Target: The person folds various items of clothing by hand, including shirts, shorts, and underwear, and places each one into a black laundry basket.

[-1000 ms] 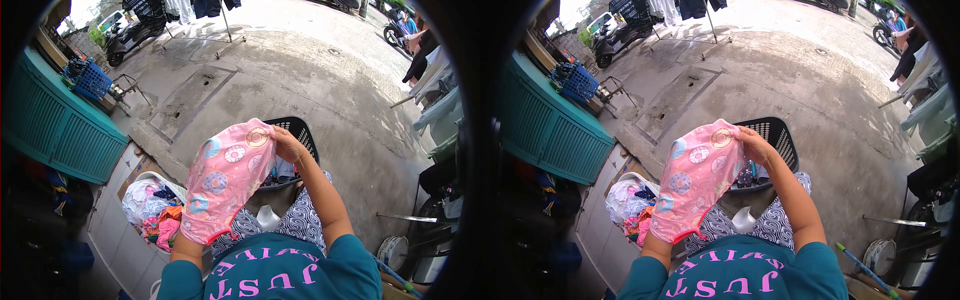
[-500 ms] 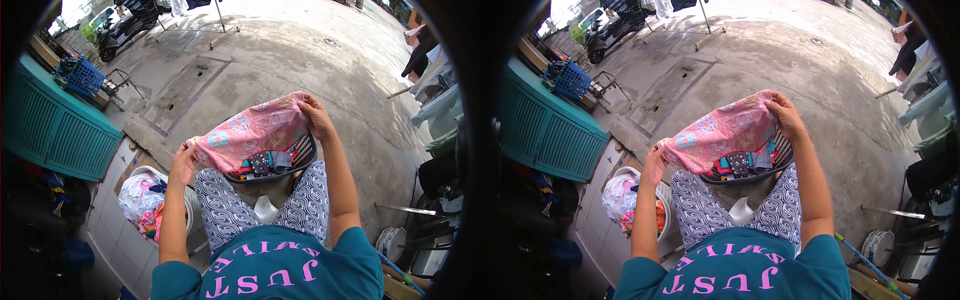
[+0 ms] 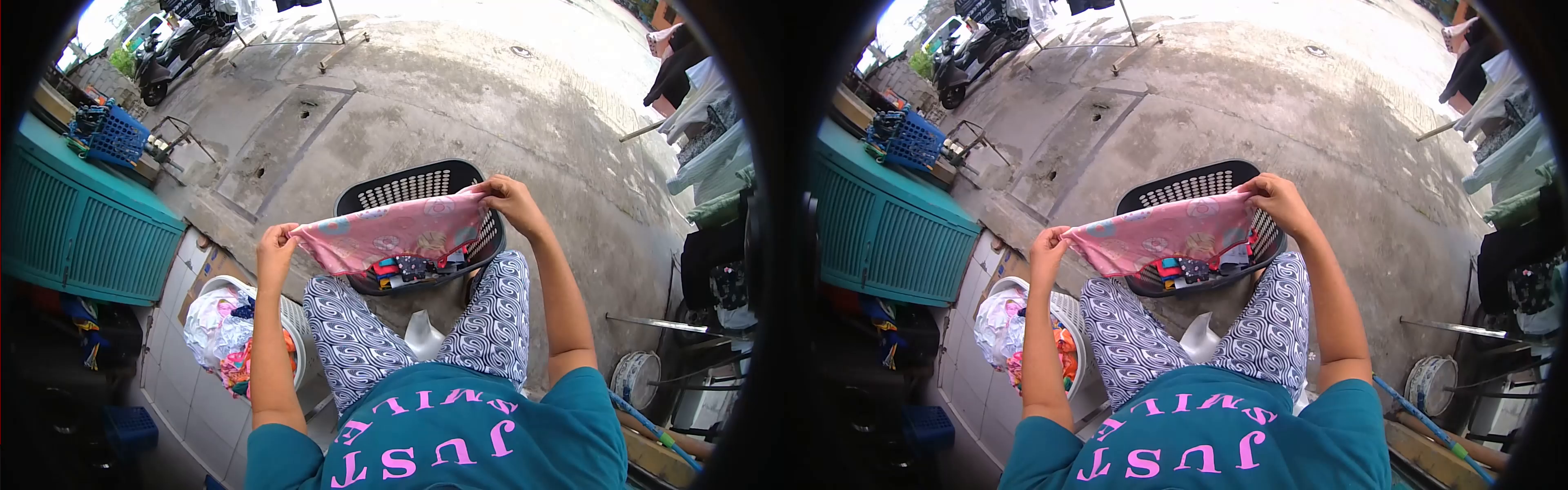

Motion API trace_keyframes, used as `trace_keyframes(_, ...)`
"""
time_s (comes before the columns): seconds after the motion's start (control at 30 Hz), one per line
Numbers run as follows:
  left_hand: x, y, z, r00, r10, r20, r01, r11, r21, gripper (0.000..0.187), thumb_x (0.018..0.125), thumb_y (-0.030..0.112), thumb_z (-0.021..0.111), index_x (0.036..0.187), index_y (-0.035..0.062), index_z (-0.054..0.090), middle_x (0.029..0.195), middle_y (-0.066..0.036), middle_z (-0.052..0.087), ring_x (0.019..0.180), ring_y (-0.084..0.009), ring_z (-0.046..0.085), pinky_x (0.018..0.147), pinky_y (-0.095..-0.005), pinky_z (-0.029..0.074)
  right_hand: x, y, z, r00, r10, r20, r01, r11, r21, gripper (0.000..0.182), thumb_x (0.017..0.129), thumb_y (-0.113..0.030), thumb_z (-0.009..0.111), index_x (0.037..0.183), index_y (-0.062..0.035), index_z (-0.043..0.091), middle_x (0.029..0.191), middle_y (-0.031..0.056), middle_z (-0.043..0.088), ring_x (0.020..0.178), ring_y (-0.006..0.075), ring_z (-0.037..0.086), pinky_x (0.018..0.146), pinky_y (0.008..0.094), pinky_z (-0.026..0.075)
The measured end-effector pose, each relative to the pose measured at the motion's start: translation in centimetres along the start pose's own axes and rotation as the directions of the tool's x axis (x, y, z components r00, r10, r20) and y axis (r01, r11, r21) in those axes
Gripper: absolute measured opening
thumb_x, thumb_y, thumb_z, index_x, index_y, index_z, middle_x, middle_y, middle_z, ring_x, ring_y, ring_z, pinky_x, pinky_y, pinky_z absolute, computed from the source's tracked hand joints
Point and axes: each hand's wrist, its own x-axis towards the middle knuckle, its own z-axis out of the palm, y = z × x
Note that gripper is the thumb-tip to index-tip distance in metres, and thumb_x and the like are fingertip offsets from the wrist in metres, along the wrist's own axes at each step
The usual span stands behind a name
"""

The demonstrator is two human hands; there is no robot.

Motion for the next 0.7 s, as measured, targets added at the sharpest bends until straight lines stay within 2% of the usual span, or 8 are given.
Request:
trace_keyframes(0.03, 0.1, 0.2, 0.5, 1.000, 0.014, 0.016, -0.017, 0.972, 0.235, 0.022, 0.078, 0.005, 0.058, 0.099, 0.0054, 0.060, 0.084, -0.004, 0.057, 0.070, -0.0122, 0.055, 0.065, -0.0253, 0.044, 0.2, 0.8, 0.0, 1.000, 0.007, 0.001, -0.007, 1.000, 0.000, 0.023, 0.071, 0.001, 0.055, 0.092, -0.0012, 0.063, 0.086, 0.0095, 0.061, 0.085, 0.0192, 0.059, 0.076, 0.0282, 0.047)
trace_keyframes(0.1, 0.7, 0.5, 2.1, 0.998, 0.060, 0.029, -0.066, 0.935, 0.348, 0.018, 0.077, 0.006, 0.059, 0.094, 0.0055, 0.059, 0.083, -0.006, 0.056, 0.072, -0.0159, 0.055, 0.066, -0.0281, 0.044, 0.8, 2.3, 0.0, 0.994, -0.061, -0.086, 0.027, 0.935, -0.353, 0.015, 0.070, 0.000, 0.054, 0.084, -0.0013, 0.061, 0.082, 0.0109, 0.058, 0.080, 0.0233, 0.058, 0.073, 0.0304, 0.046)
trace_keyframes(0.13, 1.1, 0.7, 2.9, 0.993, 0.112, 0.040, -0.118, 0.881, 0.457, 0.014, 0.075, 0.007, 0.060, 0.089, 0.0057, 0.058, 0.083, -0.008, 0.054, 0.073, -0.0195, 0.056, 0.067, -0.0310, 0.045, 1.1, 3.3, 0.0, 0.995, -0.057, -0.086, 0.023, 0.936, -0.353, 0.015, 0.070, 0.000, 0.054, 0.084, -0.0013, 0.061, 0.082, 0.0109, 0.058, 0.080, 0.0233, 0.058, 0.073, 0.0304, 0.046)
trace_keyframes(0.23, 2.2, 0.5, 5.6, 0.967, 0.251, -0.030, -0.200, 0.833, 0.516, 0.010, 0.074, 0.008, 0.061, 0.082, 0.0065, 0.056, 0.086, -0.008, 0.052, 0.080, -0.0248, 0.055, 0.068, -0.0361, 0.044, 1.9, 5.8, 0.3, 0.974, -0.102, -0.202, 0.013, 0.917, -0.399, 0.011, 0.070, -0.002, 0.053, 0.081, -0.0027, 0.056, 0.080, 0.0113, 0.054, 0.081, 0.0270, 0.055, 0.072, 0.0332, 0.044)
trace_keyframes(0.4, 3.5, -0.5, 9.2, 0.906, 0.421, -0.048, -0.302, 0.720, 0.625, 0.016, 0.070, 0.006, 0.062, 0.082, 0.0110, 0.054, 0.092, -0.004, 0.051, 0.089, -0.0235, 0.052, 0.074, -0.0359, 0.042, 1.6, 8.7, 0.6, 0.892, -0.309, -0.331, -0.019, 0.705, -0.709, 0.012, 0.072, -0.006, 0.056, 0.082, -0.0085, 0.051, 0.083, 0.0070, 0.052, 0.085, 0.0263, 0.052, 0.073, 0.0365, 0.043)
trace_keyframes(0.57, 1.1, -5.4, 12.9, 0.931, 0.358, 0.075, -0.317, 0.689, 0.652, 0.017, 0.069, 0.006, 0.062, 0.083, 0.0106, 0.053, 0.091, -0.004, 0.051, 0.090, -0.0245, 0.052, 0.076, -0.0372, 0.041, -1.2, 14.0, 3.0, 0.935, -0.259, -0.241, -0.024, 0.634, -0.773, 0.012, 0.071, -0.007, 0.058, 0.081, -0.0102, 0.052, 0.082, 0.0065, 0.051, 0.086, 0.0258, 0.051, 0.073, 0.0372, 0.043)
trace_keyframes(0.63, 0.1, -7.5, 13.9, 0.961, 0.229, 0.154, -0.276, 0.788, 0.550, 0.016, 0.070, 0.005, 0.060, 0.085, 0.0088, 0.053, 0.089, -0.006, 0.054, 0.086, -0.0270, 0.054, 0.074, -0.0383, 0.042, -1.9, 16.3, 3.9, 0.960, -0.088, -0.266, -0.111, 0.753, -0.648, 0.015, 0.068, -0.008, 0.059, 0.080, -0.0099, 0.052, 0.083, 0.0070, 0.053, 0.089, 0.0270, 0.050, 0.073, 0.0374, 0.044)
trace_keyframes(0.7, 0.0, -9.3, 14.5, 0.970, 0.187, 0.156, -0.237, 0.873, 0.426, 0.015, 0.072, 0.005, 0.058, 0.085, 0.0079, 0.053, 0.086, -0.006, 0.056, 0.080, -0.0243, 0.055, 0.070, -0.0357, 0.043, -1.8, 17.6, 4.1, 0.950, -0.079, -0.304, -0.114, 0.815, -0.568, 0.013, 0.069, -0.007, 0.059, 0.078, -0.0077, 0.051, 0.081, 0.0066, 0.057, 0.084, 0.0235, 0.054, 0.073, 0.0340, 0.045)
